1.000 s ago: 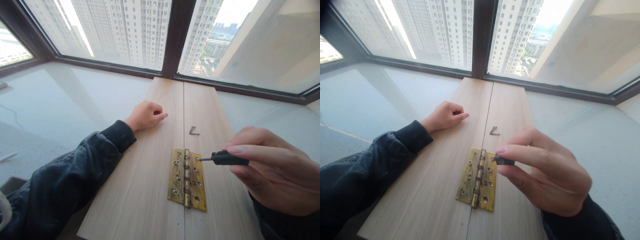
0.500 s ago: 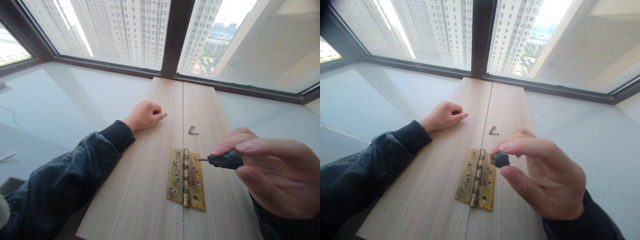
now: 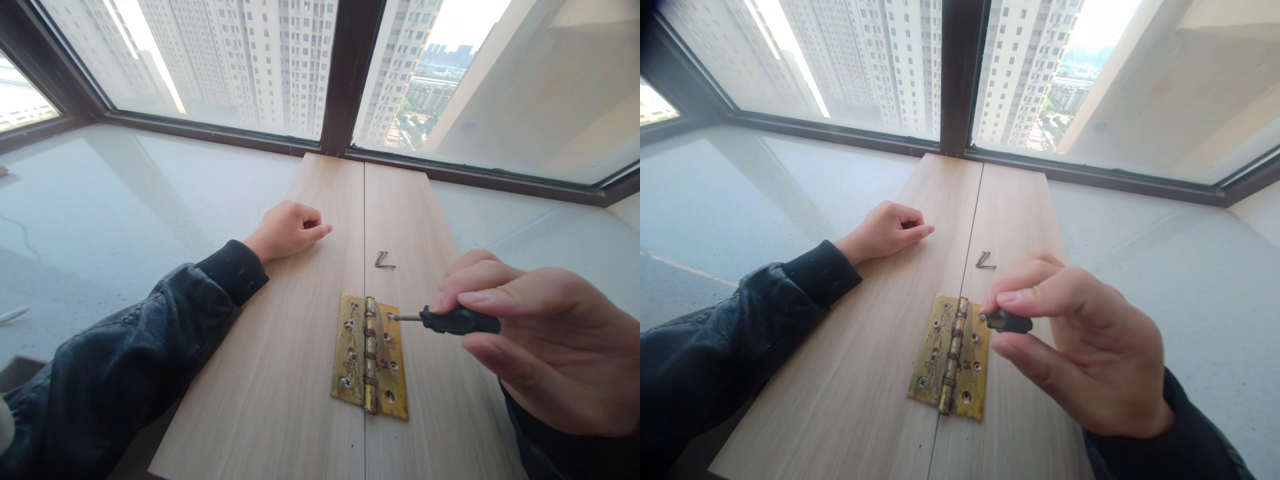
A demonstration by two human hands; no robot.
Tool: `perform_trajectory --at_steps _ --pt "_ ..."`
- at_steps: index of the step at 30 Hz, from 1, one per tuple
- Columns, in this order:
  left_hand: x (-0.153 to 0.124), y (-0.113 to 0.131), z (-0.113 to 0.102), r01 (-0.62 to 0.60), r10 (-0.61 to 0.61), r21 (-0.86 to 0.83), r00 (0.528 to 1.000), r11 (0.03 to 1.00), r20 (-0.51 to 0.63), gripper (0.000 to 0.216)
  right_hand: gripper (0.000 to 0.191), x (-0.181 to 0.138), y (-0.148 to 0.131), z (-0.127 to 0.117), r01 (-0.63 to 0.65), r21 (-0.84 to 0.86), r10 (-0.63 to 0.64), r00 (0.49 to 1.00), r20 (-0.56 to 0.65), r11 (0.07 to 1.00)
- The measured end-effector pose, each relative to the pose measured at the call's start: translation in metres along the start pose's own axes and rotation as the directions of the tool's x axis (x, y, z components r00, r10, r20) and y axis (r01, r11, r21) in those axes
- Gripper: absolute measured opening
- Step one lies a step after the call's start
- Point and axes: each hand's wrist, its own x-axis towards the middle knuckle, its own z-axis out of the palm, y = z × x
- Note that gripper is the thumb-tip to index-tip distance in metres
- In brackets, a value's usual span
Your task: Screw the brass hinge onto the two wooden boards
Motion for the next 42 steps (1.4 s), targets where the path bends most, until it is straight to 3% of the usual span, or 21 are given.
perform_trajectory --at_steps 4,10,16,22,27,31,34,37,42 --pt "0.0 0.0 0.0 -0.006 0.006 -0.001 1.0 1.0 -0.002 0.043 0.016 0.001 -0.002 0.0 -0.051 -0.044 0.052 0.999 0.002 0.998" --pt "0.0 0.002 0.0 0.018 -0.018 0.004 1.0 1.0 0.009 0.044 0.02 -0.001 -0.002 -0.003 0.009 -0.127 -0.003 0.999 0.047 0.992" --pt "0.0 0.002 -0.001 0.023 -0.023 -0.001 1.0 1.0 0.013 0.043 0.019 -0.003 -0.003 -0.003 -0.043 -0.128 0.041 0.999 -0.015 0.991" --pt "0.0 0.001 0.0 0.021 -0.021 0.007 1.0 1.0 0.01 0.043 0.035 -0.008 -0.001 -0.007 -0.069 -0.05 0.076 0.984 0.16 0.996" --pt "0.001 0.0 0.0 0.011 -0.011 0.013 1.0 1.0 0.007 0.043 0.016 -0.01 0.001 -0.004 -0.076 -0.039 0.079 0.991 0.104 0.996" --pt "0.0 0.0 0.0 0.008 -0.008 0.012 1.0 1.0 0.005 0.043 0.009 -0.007 0.001 -0.003 -0.036 -0.16 0.046 0.997 0.062 0.986" --pt "0.0 0.001 0.0 0.011 -0.011 0.009 1.0 1.0 0.009 0.043 0.021 -0.009 0.004 -0.004 -0.086 -0.197 0.077 0.996 -0.055 0.977" --pt "0.0 0.001 0.0 0.015 -0.015 0.011 1.0 1.0 0.008 0.043 0.037 -0.013 0.009 -0.004 -0.125 -0.102 0.111 0.984 -0.136 0.987" --pt "0.0 -0.001 -0.001 0.003 -0.003 0.004 1.0 1.0 0.002 0.044 0.025 -0.017 0.009 -0.005 -0.167 -0.029 0.163 0.981 -0.107 0.986"
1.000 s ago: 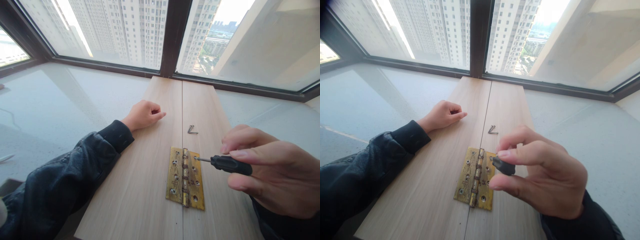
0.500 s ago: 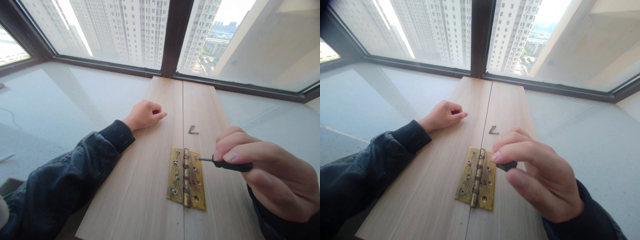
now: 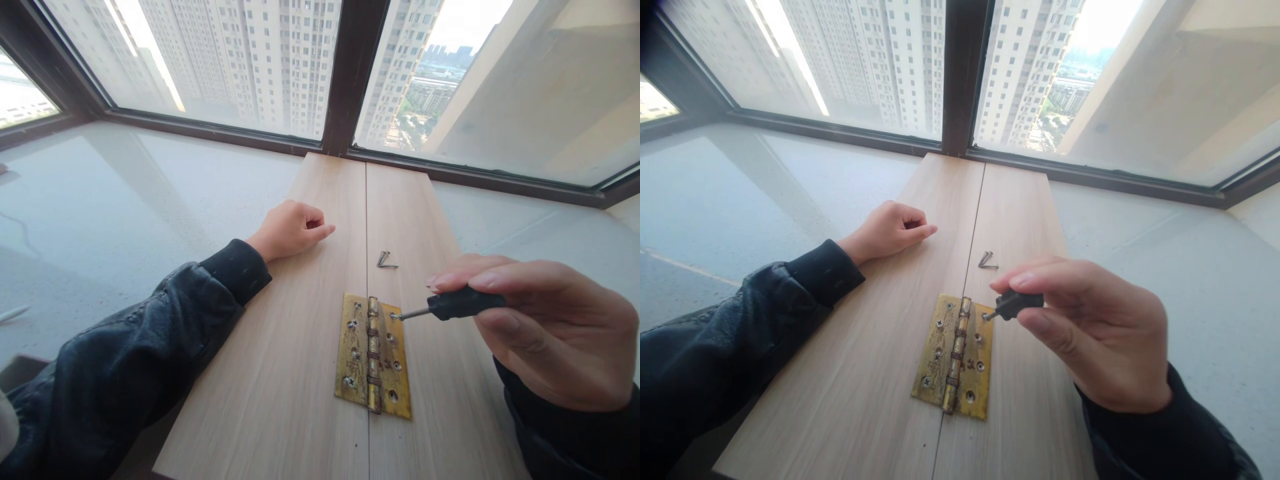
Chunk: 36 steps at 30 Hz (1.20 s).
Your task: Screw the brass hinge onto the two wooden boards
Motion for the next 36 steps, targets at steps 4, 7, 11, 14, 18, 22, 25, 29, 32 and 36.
perform_trajectory --at_steps 4,7,11,14,18,22,25,29,32,36 --pt "0.0 0.0 0.0 -0.006 0.006 -0.01 1.0 1.0 -0.001 0.044 0.017 0.003 -0.004 0.0 -0.023 0.0 0.023 0.995 0.096 1.0" --pt "0.0 0.001 0.0 -0.008 0.007 -0.008 1.0 1.0 -0.001 0.044 0.018 0.008 -0.003 -0.001 0.037 0.021 -0.039 0.99 0.136 0.999" --pt "0.0 0.001 0.001 -0.013 0.013 -0.02 1.0 1.0 -0.002 0.044 0.026 0.008 -0.003 -0.007 0.111 0.005 -0.11 0.978 0.178 0.994" --pt "0.0 0.0 0.001 -0.034 0.034 -0.033 0.999 0.999 -0.015 0.043 0.04 0.004 -0.005 -0.011 0.097 -0.012 -0.092 0.968 0.232 0.995" --pt "-0.001 0.001 0.0 -0.021 0.021 -0.024 1.0 0.999 -0.006 0.043 0.024 0.001 -0.004 -0.012 0.015 0.077 -0.034 0.968 0.249 0.997" --pt "0.0 0.001 0.0 -0.007 0.007 -0.025 1.0 1.0 0.002 0.043 0.017 0.003 -0.002 -0.011 0.049 0.075 -0.064 0.975 0.214 0.996" --pt "0.0 0.001 0.0 -0.011 0.011 -0.027 1.0 1.0 0.005 0.043 0.03 0.003 -0.005 -0.01 0.06 0.045 -0.067 0.981 0.183 0.997" --pt "0.0 0.001 0.0 -0.017 0.017 -0.024 1.0 1.0 -0.004 0.043 0.026 0.001 -0.008 -0.008 0.029 0.033 -0.034 0.987 0.16 0.999" --pt "0.0 0.0 0.001 -0.022 0.022 -0.024 1.0 0.999 -0.007 0.043 0.012 0.002 -0.005 -0.007 0.06 0.011 -0.061 0.985 0.159 0.998" --pt "-0.001 0.0 0.001 -0.022 0.022 -0.017 1.0 1.0 -0.006 0.043 0.037 0.001 -0.003 -0.005 0.094 -0.074 -0.084 0.987 0.137 0.993"
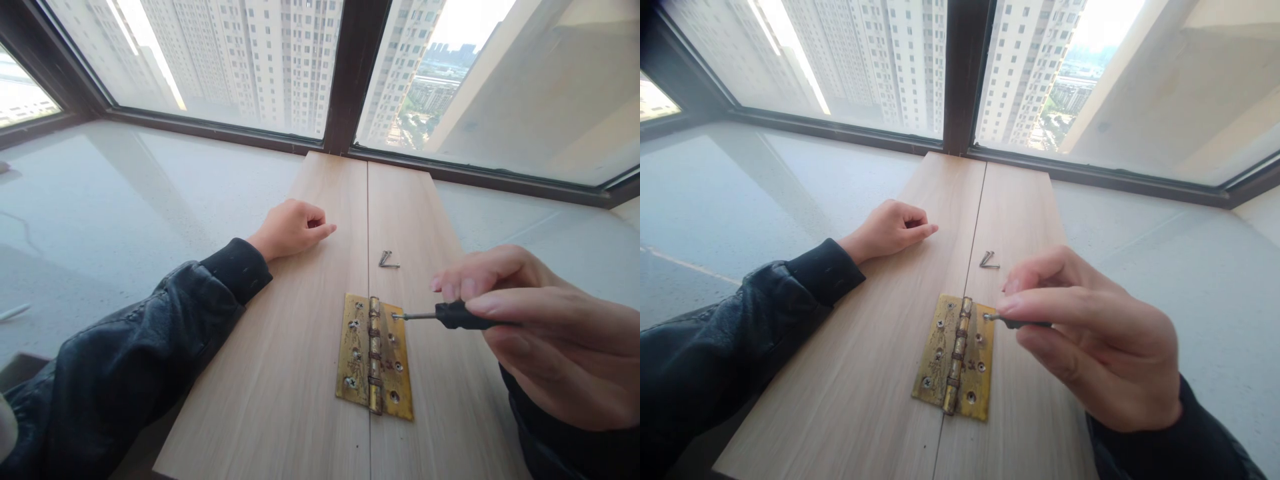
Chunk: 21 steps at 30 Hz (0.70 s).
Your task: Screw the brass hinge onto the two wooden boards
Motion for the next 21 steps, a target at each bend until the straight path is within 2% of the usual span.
perform_trajectory --at_steps 2,4,6,9,11,13,17,21 --pt "0.0 -0.0002 -0.0001 -0.003 0.003 0.001 1.0 1.0 -0.002 0.043 0.044 -0.0016 -0.0026 0.0023 -0.042 0.0 0.042 0.996 -0.078 0.999" --pt "0.0002 -0.0001 -0.0004 -0.011 0.011 -0.001 1.0 1.0 -0.007 0.043 0.04 -0.0031 -0.0052 0.0035 -0.103 0.034 0.106 0.985 -0.132 0.994" --pt "0.0005 0.0003 -0.0006 -0.016 0.016 -0.006 1.0 1.0 -0.009 0.043 0.033 -0.0034 -0.0054 0.0026 -0.128 0.065 0.134 0.985 -0.109 0.99" --pt "0.0009 0.0009 -0.0006 -0.014 0.014 -0.01 1.0 1.0 -0.007 0.043 0.02 -0.0017 -0.0009 -0.0012 -0.039 0.03 0.04 0.998 -0.051 0.999" --pt "0.0008 0.0009 -0.0002 -0.007 0.007 -0.007 1.0 1.0 -0.005 0.043 0.029 -0.0005 0.0023 -0.0026 0.016 -0.001 -0.016 0.998 -0.052 1.0" --pt "0.0007 0.0005 0.0004 -0.01 0.009 -0.005 1.0 1.0 -0.007 0.043 0.039 -0.0002 0.0033 -0.0017 -0.002 -0.021 0.0 0.997 -0.077 1.0" --pt "0.0008 -0.0004 0.001 -0.026 0.026 -0.01 1.0 1.0 -0.009 0.042 0.038 -0.0021 0.0004 0.0038 -0.1 0.017 0.101 0.983 -0.155 0.995" --pt "0.001 0.0002 -0.0002 -0.016 0.016 -0.003 1.0 1.0 -0.003 0.043 0.036 -0.0009 -0.0005 0.0072 -0.079 0.032 0.082 0.985 -0.148 0.996"
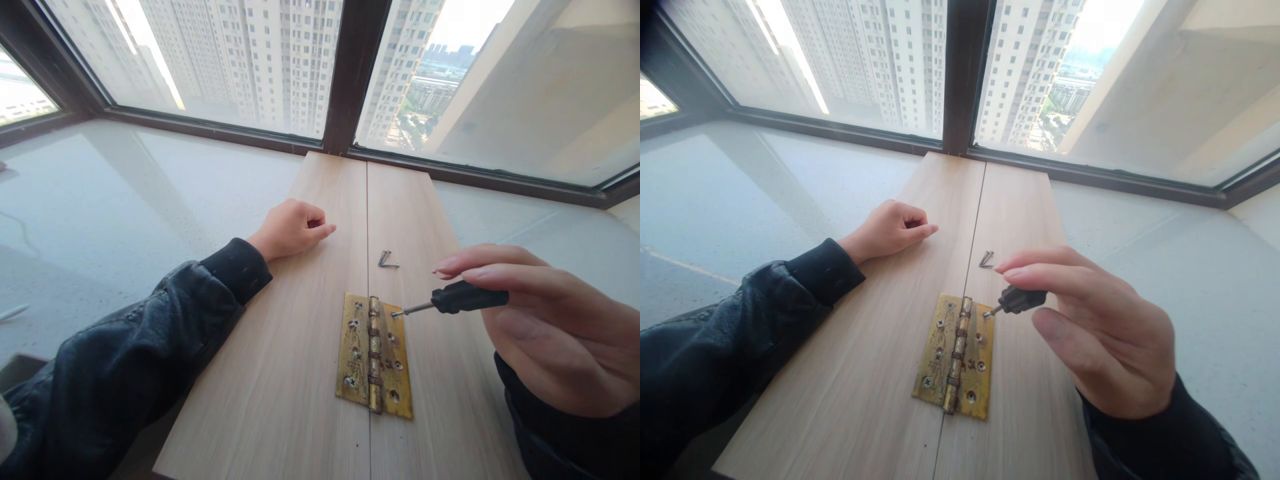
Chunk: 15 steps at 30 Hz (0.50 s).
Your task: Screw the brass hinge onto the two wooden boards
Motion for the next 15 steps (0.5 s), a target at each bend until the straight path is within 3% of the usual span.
perform_trajectory --at_steps 6,9,12,15 --pt "0.0 0.001 -0.001 0.018 -0.018 0.002 1.0 1.0 0.0 0.043 0.051 0.013 0.004 -0.001 0.178 -0.068 -0.176 0.984 0.04 0.982" --pt "-0.001 0.001 0.0 0.013 -0.013 -0.004 1.0 1.0 -0.005 0.043 0.058 0.015 0.01 -0.003 0.268 -0.19 -0.268 0.963 0.028 0.944" --pt "-0.001 0.001 0.0 0.011 -0.011 0.0 1.0 1.0 -0.005 0.043 0.062 0.012 0.013 -0.005 0.319 -0.334 -0.326 0.945 0.035 0.887" --pt "-0.001 0.001 0.0 0.022 -0.022 0.007 1.0 1.0 0.003 0.043 0.054 0.01 0.011 -0.006 0.302 -0.367 -0.307 0.951 0.046 0.88"
